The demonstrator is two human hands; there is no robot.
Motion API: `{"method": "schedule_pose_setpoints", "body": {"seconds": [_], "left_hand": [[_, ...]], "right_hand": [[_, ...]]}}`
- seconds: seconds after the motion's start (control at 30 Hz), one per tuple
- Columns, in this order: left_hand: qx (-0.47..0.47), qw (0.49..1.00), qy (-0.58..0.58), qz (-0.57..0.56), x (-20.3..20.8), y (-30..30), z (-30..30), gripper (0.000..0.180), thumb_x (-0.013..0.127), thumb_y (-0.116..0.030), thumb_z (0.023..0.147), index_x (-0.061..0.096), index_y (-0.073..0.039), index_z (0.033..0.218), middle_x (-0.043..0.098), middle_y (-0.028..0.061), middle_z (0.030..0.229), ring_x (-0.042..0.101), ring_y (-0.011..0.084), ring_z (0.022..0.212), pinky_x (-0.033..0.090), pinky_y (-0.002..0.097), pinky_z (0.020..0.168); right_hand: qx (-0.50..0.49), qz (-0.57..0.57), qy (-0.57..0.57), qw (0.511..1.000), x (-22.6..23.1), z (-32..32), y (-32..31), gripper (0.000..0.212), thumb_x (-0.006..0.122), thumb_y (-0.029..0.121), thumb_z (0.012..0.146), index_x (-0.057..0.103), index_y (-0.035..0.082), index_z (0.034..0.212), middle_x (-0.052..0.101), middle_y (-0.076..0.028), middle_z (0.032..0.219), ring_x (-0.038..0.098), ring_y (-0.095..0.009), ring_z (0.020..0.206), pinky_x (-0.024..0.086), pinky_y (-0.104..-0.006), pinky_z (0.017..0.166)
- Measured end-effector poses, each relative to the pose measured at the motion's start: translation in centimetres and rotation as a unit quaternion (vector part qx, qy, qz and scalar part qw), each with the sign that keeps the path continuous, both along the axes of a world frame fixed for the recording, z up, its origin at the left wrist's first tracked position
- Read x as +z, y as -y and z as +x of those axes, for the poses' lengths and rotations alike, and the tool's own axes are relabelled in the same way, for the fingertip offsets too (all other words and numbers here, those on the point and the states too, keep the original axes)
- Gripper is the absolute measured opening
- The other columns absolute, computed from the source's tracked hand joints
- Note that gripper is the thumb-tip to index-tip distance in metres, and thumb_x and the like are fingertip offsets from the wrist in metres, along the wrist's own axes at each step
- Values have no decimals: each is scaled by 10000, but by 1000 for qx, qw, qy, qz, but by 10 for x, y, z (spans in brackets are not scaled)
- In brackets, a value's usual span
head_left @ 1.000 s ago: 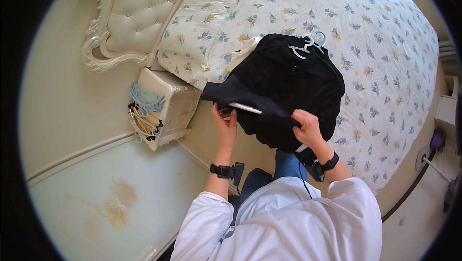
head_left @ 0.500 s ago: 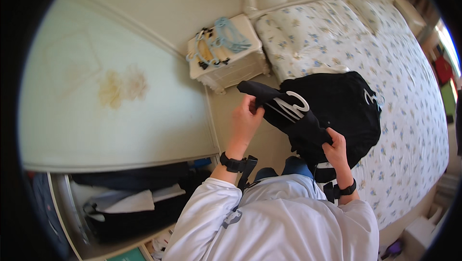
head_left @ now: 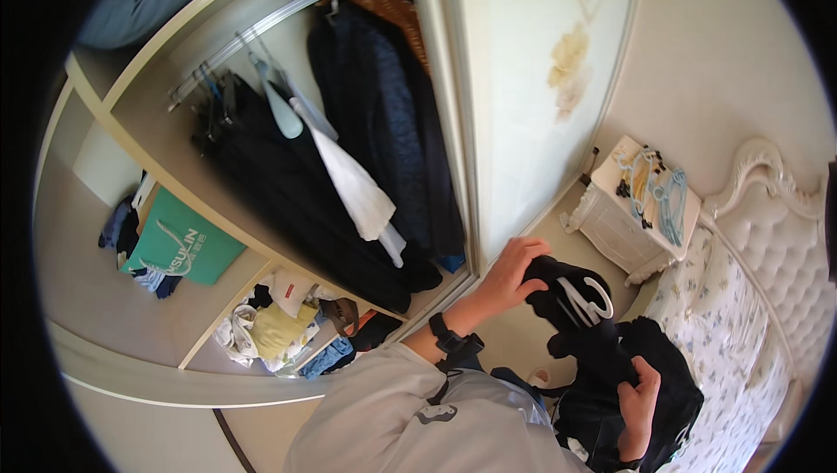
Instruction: The person takes several shirts and a pair of pants from a closet, removes the existing hangers by hand, and places the garments onto different hangers from a nearby nightstand.
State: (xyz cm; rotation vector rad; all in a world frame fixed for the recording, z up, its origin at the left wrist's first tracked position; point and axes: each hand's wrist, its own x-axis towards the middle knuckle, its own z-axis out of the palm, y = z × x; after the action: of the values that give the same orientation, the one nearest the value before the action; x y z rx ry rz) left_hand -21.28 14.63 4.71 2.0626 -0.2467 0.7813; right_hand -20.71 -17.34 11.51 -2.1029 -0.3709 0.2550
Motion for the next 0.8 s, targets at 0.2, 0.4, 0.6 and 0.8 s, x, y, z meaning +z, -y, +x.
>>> {"method": "schedule_pose_setpoints", "body": {"seconds": [0.2,0.4,0.6,0.8], "left_hand": [[110,991,-12,73,6,-63,-15,319,731,-212,711,573,-81,955,533,72,856,517,292,893,337,420,893],[230,964,100,85,63,-106,-8,289,765,-86,625,574,-43,837,550,83,793,527,303,816,370,385,799],[276,937,161,142,107,-128,11,297,776,-96,619,574,-43,830,558,75,772,529,290,790,376,372,774],[229,963,127,-67,102,-173,20,675,810,-62,592,555,-70,1216,624,63,1057,560,229,1048,411,349,944]], "right_hand": [[243,105,-109,958,11,34,-54,180,531,-59,621,531,-22,797,473,-25,659,443,-101,647,347,-261,571],[451,98,-69,884,50,81,-91,299,694,21,711,558,-13,975,539,-100,932,515,-230,865,398,-281,785],[408,188,-60,892,45,105,-106,297,694,111,749,577,-14,992,547,-101,941,509,-216,892,384,-306,813],[342,324,-174,865,71,105,-152,373,676,230,754,562,-25,1001,544,-50,924,481,-139,858,353,-251,785]]}}
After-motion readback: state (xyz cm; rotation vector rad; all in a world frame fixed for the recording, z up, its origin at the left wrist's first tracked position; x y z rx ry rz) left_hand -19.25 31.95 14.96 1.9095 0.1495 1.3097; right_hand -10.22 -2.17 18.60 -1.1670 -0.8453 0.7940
